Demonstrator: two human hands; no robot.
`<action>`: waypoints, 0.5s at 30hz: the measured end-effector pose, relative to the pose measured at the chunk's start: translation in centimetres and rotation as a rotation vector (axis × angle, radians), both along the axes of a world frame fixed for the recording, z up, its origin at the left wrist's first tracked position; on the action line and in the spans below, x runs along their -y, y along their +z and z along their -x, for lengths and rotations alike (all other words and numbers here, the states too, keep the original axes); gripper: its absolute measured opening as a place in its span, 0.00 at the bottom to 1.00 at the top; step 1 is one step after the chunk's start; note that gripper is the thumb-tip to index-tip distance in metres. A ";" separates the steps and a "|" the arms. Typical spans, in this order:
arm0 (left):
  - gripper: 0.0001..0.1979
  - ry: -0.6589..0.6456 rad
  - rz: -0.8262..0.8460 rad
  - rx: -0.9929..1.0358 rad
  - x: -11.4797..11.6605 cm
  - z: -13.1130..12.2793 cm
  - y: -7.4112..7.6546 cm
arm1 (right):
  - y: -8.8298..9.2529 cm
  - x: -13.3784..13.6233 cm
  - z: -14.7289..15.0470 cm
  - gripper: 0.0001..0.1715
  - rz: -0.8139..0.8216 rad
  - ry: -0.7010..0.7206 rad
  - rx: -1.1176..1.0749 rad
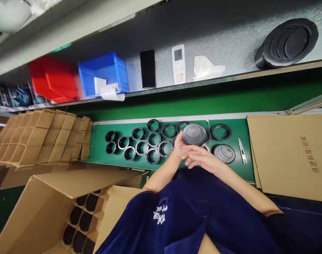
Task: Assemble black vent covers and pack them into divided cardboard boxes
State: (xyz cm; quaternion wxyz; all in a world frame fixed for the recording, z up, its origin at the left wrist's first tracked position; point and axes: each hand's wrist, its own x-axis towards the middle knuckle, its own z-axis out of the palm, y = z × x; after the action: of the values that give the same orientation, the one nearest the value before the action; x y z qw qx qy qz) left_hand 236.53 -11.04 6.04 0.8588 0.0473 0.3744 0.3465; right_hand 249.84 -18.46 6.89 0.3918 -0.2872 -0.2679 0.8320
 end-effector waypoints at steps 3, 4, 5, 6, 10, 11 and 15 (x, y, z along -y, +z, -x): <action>0.36 0.012 0.038 0.094 1.6 2.0 1.0 | 2.0 0.0 -1.1 0.21 -0.356 -0.175 0.491; 0.37 -0.008 0.046 0.124 2.0 2.6 1.2 | 2.3 -0.2 -1.5 0.20 -0.485 -0.310 0.688; 0.37 -0.041 0.053 0.159 2.4 3.1 1.4 | 2.5 -0.5 -1.8 0.20 -0.599 -0.424 0.867; 0.38 -0.075 0.058 0.194 2.8 3.6 1.6 | 2.6 -0.7 -2.0 0.20 -0.695 -0.487 1.013; 0.37 -0.130 0.052 0.230 4.1 5.1 1.9 | 1.5 -0.8 -1.7 0.24 -0.884 -0.379 1.283; 0.35 -0.140 0.048 0.225 4.4 5.3 1.9 | 1.1 -0.6 -1.4 0.26 -0.891 -0.349 1.317; 0.35 -0.194 0.053 0.215 4.8 5.5 1.9 | 0.4 0.1 -0.5 0.31 -0.848 -0.307 1.340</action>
State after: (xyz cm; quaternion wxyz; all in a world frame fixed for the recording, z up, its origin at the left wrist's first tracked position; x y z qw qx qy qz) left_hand 231.05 -15.85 7.89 0.9243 0.0230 0.2830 0.2551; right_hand 250.39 -18.56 7.24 0.3334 -0.5855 -0.6964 0.2472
